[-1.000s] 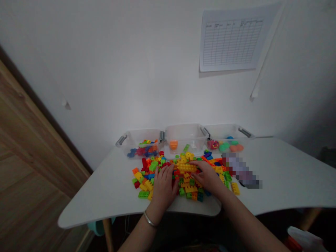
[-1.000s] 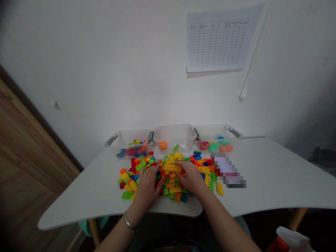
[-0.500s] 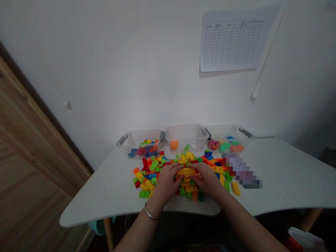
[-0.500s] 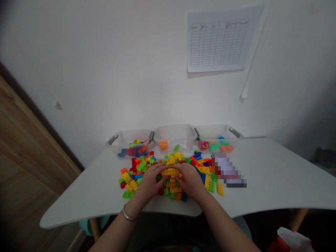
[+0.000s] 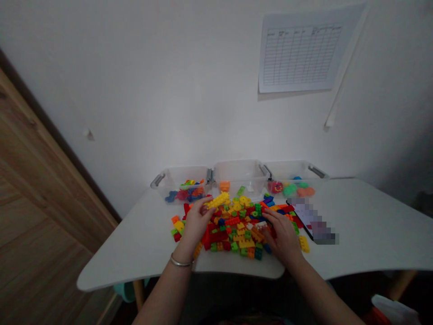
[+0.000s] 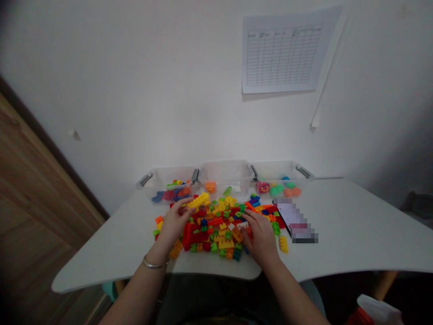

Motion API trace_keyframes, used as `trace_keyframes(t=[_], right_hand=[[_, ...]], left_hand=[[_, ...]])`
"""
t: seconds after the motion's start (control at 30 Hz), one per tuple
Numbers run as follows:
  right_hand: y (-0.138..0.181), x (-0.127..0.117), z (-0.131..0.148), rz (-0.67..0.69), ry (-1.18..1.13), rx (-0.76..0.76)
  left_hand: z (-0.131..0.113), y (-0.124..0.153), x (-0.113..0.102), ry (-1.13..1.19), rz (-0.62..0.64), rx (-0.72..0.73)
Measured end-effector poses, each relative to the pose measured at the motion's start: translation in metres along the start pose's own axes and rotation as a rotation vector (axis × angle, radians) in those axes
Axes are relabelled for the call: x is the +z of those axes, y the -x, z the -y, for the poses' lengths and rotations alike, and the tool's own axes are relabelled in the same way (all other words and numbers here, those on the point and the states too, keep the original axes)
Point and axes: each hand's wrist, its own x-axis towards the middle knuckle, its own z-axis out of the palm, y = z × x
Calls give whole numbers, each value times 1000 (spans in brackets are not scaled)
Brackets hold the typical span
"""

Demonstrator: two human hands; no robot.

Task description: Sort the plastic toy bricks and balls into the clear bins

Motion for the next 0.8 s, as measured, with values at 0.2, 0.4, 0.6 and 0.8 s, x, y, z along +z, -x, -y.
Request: trace_keyframes(t=[0.2,0.4,0.6,0.8], right_hand=[[7,4,-6,-45,30,-42],[6,11,-7,-80,0,-66],[6,11,-4,-83,-9,-82],[7,11,-5,-84,-23,-73]], left_hand=[[14,-37,-27,154,-366,-34],[34,-77,-44,-198,-628,250],[30,-101,-47,-418,-486,301],[26,-106,-37,-547,-303,167]])
